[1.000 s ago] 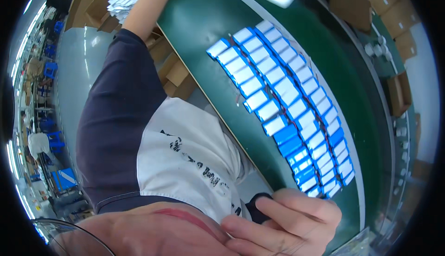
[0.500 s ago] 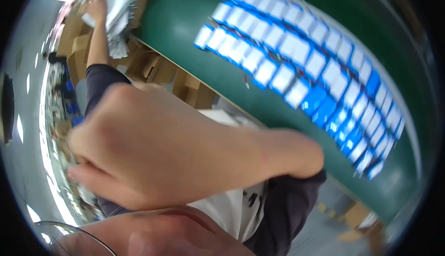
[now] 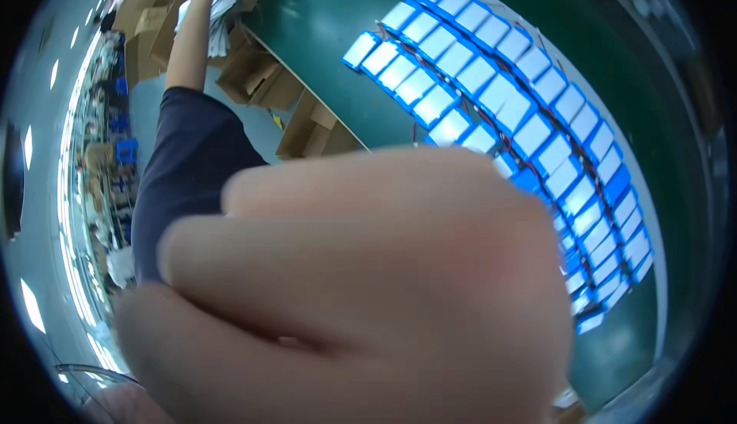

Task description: The person applies white adhesive labels to blue rectangular battery packs arranged on a green workbench. They repeatedly peel labels from a sheet and press them onto the packs, working across multiple rows.

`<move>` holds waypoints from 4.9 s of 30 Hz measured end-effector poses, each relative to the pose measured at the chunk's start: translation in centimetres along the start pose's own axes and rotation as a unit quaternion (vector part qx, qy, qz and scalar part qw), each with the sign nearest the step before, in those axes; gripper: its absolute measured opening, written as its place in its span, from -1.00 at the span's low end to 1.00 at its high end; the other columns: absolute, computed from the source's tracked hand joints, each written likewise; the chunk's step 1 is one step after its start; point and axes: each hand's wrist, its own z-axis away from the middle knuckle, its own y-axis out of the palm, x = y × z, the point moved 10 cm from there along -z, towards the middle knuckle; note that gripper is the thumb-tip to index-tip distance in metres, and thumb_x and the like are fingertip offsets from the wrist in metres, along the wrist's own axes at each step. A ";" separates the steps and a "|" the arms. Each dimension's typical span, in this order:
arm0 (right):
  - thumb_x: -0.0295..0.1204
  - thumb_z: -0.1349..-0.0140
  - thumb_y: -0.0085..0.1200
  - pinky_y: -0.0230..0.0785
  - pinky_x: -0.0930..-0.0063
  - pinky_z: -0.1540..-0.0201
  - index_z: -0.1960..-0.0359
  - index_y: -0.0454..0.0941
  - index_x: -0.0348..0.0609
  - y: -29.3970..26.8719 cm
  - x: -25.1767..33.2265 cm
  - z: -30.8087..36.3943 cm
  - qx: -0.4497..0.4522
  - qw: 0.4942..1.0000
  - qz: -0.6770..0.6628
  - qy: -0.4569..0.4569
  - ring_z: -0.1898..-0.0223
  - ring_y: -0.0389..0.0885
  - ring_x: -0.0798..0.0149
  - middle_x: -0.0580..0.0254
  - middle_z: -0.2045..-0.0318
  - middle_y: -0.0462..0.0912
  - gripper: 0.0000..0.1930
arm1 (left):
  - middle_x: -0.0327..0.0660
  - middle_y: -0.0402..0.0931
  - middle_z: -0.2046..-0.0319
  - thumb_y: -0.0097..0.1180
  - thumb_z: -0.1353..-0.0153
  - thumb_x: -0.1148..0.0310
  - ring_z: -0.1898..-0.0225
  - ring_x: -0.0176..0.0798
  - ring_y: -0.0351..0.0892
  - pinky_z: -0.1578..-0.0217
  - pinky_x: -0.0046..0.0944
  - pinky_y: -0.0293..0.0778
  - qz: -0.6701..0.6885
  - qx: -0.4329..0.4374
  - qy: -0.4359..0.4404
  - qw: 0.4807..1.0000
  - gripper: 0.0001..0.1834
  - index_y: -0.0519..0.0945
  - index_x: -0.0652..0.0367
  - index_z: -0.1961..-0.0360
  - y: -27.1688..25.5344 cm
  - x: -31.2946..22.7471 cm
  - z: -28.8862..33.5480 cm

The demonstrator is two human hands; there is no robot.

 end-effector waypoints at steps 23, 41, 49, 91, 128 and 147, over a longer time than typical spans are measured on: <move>-0.41 -0.11 0.40 0.15 0.50 0.62 0.47 0.72 -0.23 -2.0 -3.3 -1.3 -0.113 0.993 -0.023 0.008 0.69 0.45 0.38 0.35 0.65 0.59 -0.85 | 0.06 0.72 0.27 0.23 -0.23 0.35 0.18 0.12 0.72 0.09 0.00 0.60 0.465 -0.343 0.114 0.808 -0.81 0.77 0.20 0.24 -5.0 -25.7 1.1; -0.18 -0.24 0.42 0.22 0.49 0.51 0.27 0.70 -0.09 -3.3 -0.6 0.2 0.148 0.981 0.108 0.065 0.55 0.51 0.40 0.40 0.52 0.61 -0.74 | 0.03 0.70 0.36 0.30 -0.24 0.28 0.29 0.12 0.71 0.20 0.00 0.59 0.462 -0.452 -0.034 0.762 -0.84 0.78 0.11 0.26 -4.7 -14.9 6.5; -0.27 -0.31 0.36 0.26 0.44 0.49 0.19 0.66 -0.12 -0.5 -1.4 -0.6 0.332 0.936 0.020 0.112 0.56 0.49 0.38 0.31 0.53 0.60 -0.78 | -0.07 0.78 0.24 0.49 -0.06 0.11 0.24 -0.13 0.75 0.11 -0.11 0.65 0.365 -0.180 -0.098 0.908 -0.58 0.78 0.10 0.10 2.1 10.7 0.0; -0.11 -0.46 0.14 0.11 0.52 0.60 0.44 0.58 -0.17 -2.4 -0.1 0.3 -0.084 0.989 0.086 0.085 0.73 0.32 0.46 0.37 0.71 0.44 -0.60 | 0.17 0.70 0.36 0.08 -0.18 0.40 0.28 0.24 0.73 0.25 0.22 0.59 0.104 -0.203 -0.062 0.972 -0.80 0.71 0.25 0.31 -4.0 2.6 1.2; -0.17 -0.49 0.00 0.15 0.51 0.56 0.49 0.54 -0.18 -4.1 15.9 7.7 -0.179 0.851 0.420 -0.259 0.65 0.43 0.36 0.32 0.65 0.54 -0.59 | 0.22 0.68 0.25 0.15 -0.31 0.20 0.13 0.25 0.68 0.06 0.16 0.56 0.406 -0.736 0.211 0.499 -0.71 0.76 0.12 0.11 -59.8 -13.4 9.6; -0.39 -0.41 0.10 0.02 0.58 0.62 0.60 0.54 -0.23 -8.0 14.8 8.7 -0.400 0.743 0.482 -0.234 0.76 0.28 0.49 0.33 0.77 0.46 -0.64 | 0.05 0.72 0.32 0.18 -0.23 0.28 0.22 0.12 0.74 0.17 0.06 0.61 0.378 -0.686 0.144 0.604 -0.82 0.80 -0.01 0.28 -60.6 -11.8 6.1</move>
